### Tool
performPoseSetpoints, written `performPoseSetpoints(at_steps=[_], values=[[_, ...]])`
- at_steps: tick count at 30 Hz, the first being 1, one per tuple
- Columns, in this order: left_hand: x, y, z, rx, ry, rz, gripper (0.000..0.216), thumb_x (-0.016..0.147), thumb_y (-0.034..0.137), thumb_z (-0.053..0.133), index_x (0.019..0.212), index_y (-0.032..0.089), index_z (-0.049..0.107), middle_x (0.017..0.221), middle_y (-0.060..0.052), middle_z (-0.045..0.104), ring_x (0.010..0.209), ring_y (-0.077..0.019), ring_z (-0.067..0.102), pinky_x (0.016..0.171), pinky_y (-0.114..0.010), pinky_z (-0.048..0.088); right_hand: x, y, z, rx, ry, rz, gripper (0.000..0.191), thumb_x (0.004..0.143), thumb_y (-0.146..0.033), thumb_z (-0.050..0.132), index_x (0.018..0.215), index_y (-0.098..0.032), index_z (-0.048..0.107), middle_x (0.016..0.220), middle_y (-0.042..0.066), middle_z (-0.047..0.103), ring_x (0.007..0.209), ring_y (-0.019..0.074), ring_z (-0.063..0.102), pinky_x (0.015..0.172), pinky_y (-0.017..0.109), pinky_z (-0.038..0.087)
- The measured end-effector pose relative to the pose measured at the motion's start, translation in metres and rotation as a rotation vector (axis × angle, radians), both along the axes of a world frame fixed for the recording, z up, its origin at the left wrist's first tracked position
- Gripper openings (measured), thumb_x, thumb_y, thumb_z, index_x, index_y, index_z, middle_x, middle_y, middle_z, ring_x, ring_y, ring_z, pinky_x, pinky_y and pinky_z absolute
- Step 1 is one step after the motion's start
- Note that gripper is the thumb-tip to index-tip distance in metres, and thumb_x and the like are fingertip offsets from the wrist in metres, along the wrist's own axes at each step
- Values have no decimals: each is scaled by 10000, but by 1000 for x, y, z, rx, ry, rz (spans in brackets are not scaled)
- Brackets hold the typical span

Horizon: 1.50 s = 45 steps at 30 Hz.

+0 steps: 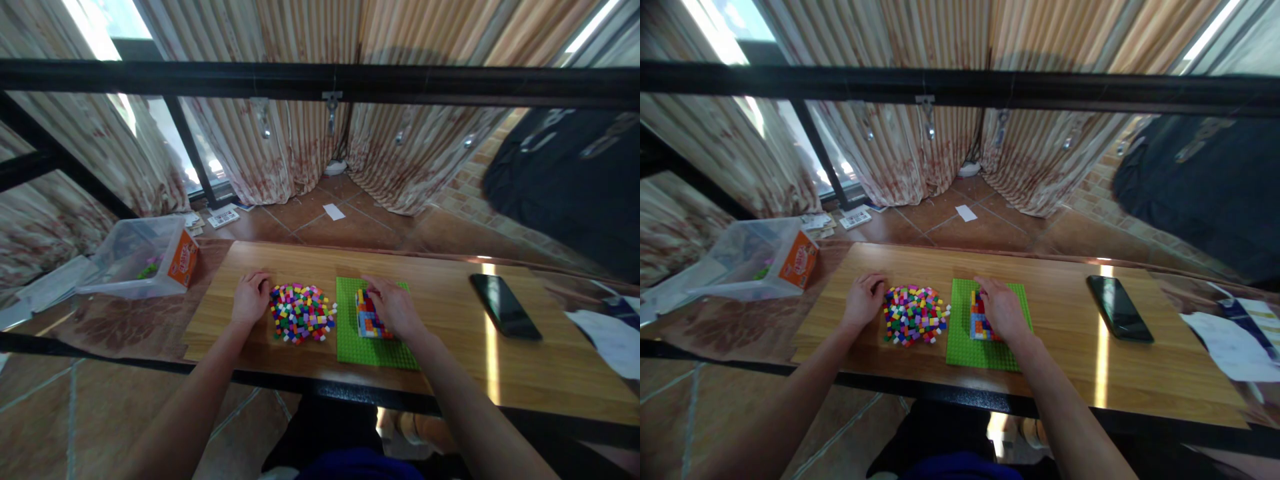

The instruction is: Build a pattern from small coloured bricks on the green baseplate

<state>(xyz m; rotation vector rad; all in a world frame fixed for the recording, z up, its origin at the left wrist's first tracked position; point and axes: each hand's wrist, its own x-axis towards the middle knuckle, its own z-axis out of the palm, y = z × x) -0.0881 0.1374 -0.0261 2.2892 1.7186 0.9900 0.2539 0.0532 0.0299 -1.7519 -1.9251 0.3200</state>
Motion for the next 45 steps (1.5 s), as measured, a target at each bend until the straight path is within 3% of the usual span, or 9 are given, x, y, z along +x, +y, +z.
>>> performPoseSetpoints(at_steps=[6, 17, 32, 41, 45], values=[[-1, -1, -1, 1, 2, -11, 231, 874, 210, 477, 951, 178, 692, 1028, -108, 690, 997, -259, 622, 969, -431, 508, 1, 1, -4, -40, 59, -39, 403, 875, -141, 510, 1242, -216, 659, 990, 59, 738, 933, 194, 676, 913, 352, 519], [-1, 0, -2, 15, -4, -8, 221, 879, 198, 479, 942, 175, 690, 1009, -104, 690, 990, -252, 623, 963, -417, 515, 1, 0, 4, -100, 187, -82, 381, 884, -148, 505, 1212, -220, 684, 975, 37, 767, 913, 169, 714, 923, 326, 522], [2, -1, 0, 7, 27, 1, 232, 885, 201, 465, 940, 173, 688, 1012, -110, 689, 1006, -265, 618, 964, -432, 508, 13, 16, -11, -186, 419, -114, 428, 766, -158, 606, 1183, -218, 683, 880, 15, 770, 787, 161, 705, 791, 308, 554], [4, -4, 4, -11, 22, 16, 236, 874, 176, 470, 952, 174, 693, 1032, -104, 691, 1012, -256, 621, 972, -411, 509, 16, 13, -13, -169, 391, -86, 403, 795, -193, 598, 1189, -211, 680, 914, 25, 772, 811, 163, 709, 831, 326, 557], [5, -5, 3, -1, 13, 19, 232, 870, 167, 478, 948, 182, 696, 1021, -95, 692, 1011, -251, 622, 979, -412, 507, 5, 0, -5, -24, 259, -95, 299, 875, -262, 555, 1124, -212, 713, 1036, 61, 755, 955, 199, 686, 928, 373, 518]])
